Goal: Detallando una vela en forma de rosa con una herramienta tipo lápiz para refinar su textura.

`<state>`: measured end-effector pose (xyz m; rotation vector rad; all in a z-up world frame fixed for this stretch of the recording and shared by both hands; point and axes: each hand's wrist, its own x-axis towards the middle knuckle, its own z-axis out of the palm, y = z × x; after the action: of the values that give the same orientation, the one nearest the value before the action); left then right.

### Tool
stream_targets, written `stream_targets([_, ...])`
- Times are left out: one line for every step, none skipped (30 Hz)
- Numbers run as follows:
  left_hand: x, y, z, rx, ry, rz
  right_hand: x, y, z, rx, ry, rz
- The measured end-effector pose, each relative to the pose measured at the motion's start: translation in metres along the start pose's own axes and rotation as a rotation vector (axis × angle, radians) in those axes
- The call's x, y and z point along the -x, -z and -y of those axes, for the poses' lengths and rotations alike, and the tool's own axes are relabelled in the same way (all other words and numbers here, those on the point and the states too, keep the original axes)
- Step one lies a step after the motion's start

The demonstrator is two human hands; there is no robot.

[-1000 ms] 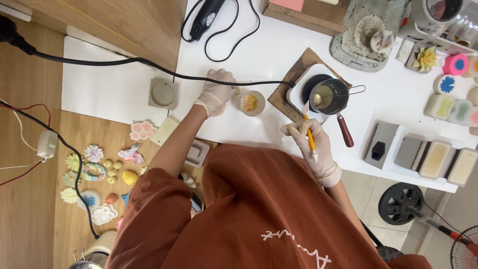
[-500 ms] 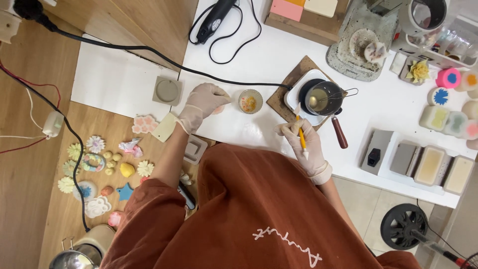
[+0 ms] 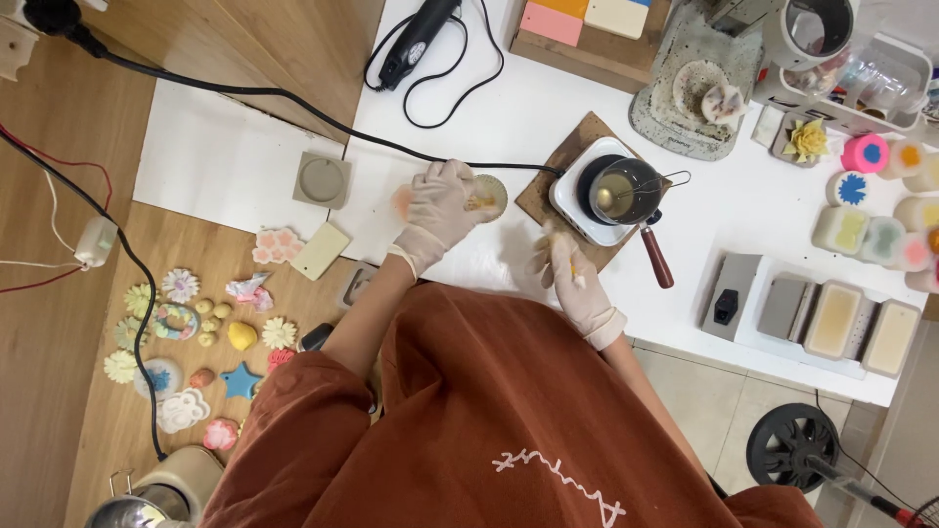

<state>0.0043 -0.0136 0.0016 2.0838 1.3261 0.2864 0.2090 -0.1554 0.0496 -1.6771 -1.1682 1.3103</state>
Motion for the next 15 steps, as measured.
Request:
stream_targets([0.005, -0.003, -0.001, 0.001, 0.001, -0.001, -0.003, -0.001, 0.001, 0.001, 0.000, 0.001])
stream_targets([0.009, -0.006, -0.001, -0.011, -0.047, -0.009, -0.006, -0.003, 0.002, -0.008, -0.024, -0.020])
stream_targets([0.015, -0.010, -0.002, -0.022, -0.092, -0.017, -0.008, -0.005, 0.002, -0.017, -0.050, -0.040])
stream_targets([0.018, -0.017, 0.004, -0.021, -0.089, -0.016, -0.013, -0.005, -0.004, -0.016, -0.052, -0.037])
stream_targets([0.019, -0.025, 0.010, -0.032, -0.132, -0.044, -0.019, -0.006, -0.011, 0.052, 0.039, -0.073])
stream_targets([0.021, -0.032, 0.016, -0.044, -0.175, -0.072, -0.025, -0.006, -0.017, 0.120, 0.132, -0.107])
stream_targets([0.022, -0.034, 0.017, -0.041, -0.176, -0.069, -0.028, -0.005, -0.016, 0.121, 0.129, -0.109])
stream_targets([0.023, -0.036, 0.019, -0.033, -0.185, -0.095, -0.031, -0.004, -0.016, 0.191, 0.197, -0.094])
stream_targets([0.025, -0.039, 0.020, -0.024, -0.191, -0.122, -0.034, -0.004, -0.015, 0.261, 0.265, -0.076])
stream_targets([0.024, -0.044, 0.023, -0.021, -0.190, -0.120, -0.035, -0.005, -0.012, 0.263, 0.262, -0.075])
stream_targets([0.025, -0.049, 0.026, 0.010, -0.163, -0.132, -0.036, -0.006, -0.009, 0.248, 0.188, -0.066])
stream_targets([0.025, -0.054, 0.028, 0.041, -0.136, -0.144, -0.037, -0.007, -0.005, 0.234, 0.113, -0.056])
stream_targets([0.023, -0.052, 0.028, 0.042, -0.133, -0.141, -0.040, -0.009, -0.009, 0.233, 0.110, -0.054])
stream_targets([0.022, -0.051, 0.028, 0.050, -0.108, -0.135, -0.043, -0.010, -0.013, 0.278, 0.130, -0.090])
stream_targets([0.020, -0.050, 0.026, 0.060, -0.086, -0.126, -0.044, -0.010, -0.017, 0.324, 0.147, -0.129])
